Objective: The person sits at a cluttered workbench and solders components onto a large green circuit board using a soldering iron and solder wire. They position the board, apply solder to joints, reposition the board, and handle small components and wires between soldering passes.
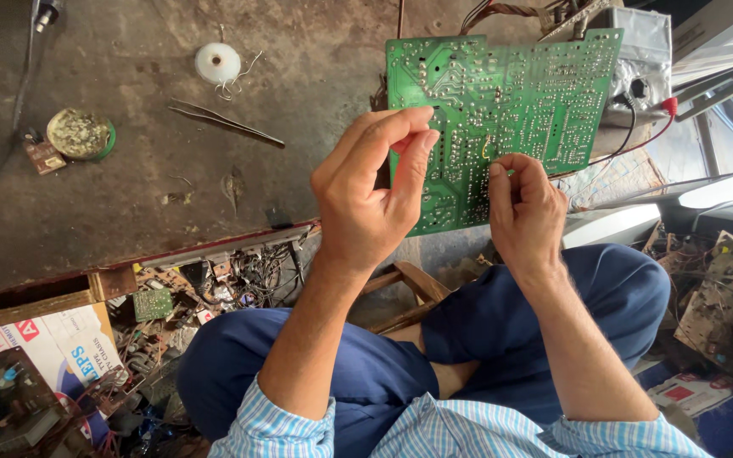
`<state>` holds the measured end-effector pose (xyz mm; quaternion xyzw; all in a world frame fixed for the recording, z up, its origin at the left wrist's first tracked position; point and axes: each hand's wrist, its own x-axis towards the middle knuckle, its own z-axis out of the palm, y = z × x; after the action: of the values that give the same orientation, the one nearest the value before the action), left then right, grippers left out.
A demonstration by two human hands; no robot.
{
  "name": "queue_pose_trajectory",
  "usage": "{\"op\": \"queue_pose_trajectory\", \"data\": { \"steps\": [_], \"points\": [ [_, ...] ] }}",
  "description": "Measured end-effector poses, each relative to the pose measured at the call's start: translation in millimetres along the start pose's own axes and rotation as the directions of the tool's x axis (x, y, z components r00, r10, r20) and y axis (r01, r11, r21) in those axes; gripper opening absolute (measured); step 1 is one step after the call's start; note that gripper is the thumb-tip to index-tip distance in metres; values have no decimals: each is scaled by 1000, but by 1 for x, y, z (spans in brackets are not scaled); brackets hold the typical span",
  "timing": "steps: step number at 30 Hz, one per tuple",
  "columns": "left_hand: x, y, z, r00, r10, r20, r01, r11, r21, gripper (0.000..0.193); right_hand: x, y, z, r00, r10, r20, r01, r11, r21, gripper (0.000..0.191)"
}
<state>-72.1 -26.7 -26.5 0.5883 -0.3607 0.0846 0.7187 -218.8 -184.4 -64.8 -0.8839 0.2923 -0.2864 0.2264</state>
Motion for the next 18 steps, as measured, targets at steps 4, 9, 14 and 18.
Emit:
{"op": "queue_pose_trajectory", "data": {
  "steps": [4, 9, 14, 18],
  "points": [
    [0, -1, 0, 1000, -10, 10, 10, 1000, -12, 17, -1, -1, 1, 1000, 22, 8, -21, 1000, -14, 6],
    [0, -1, 0, 1000, -5, 12, 5, 1000, -2, 18, -2, -3, 1, 1000, 11, -10, -11, 999, -41, 7],
    [0, -1, 0, 1000, -2, 10, 2, 1000, 1, 18, -2, -5, 2, 999, 9, -33, -11, 998, -57, 8],
    [1, 1, -1, 1000, -2, 10, 2, 1000, -2, 18, 0, -14, 2, 995, 94, -36, -97, 992, -79, 10]
  ]
}}
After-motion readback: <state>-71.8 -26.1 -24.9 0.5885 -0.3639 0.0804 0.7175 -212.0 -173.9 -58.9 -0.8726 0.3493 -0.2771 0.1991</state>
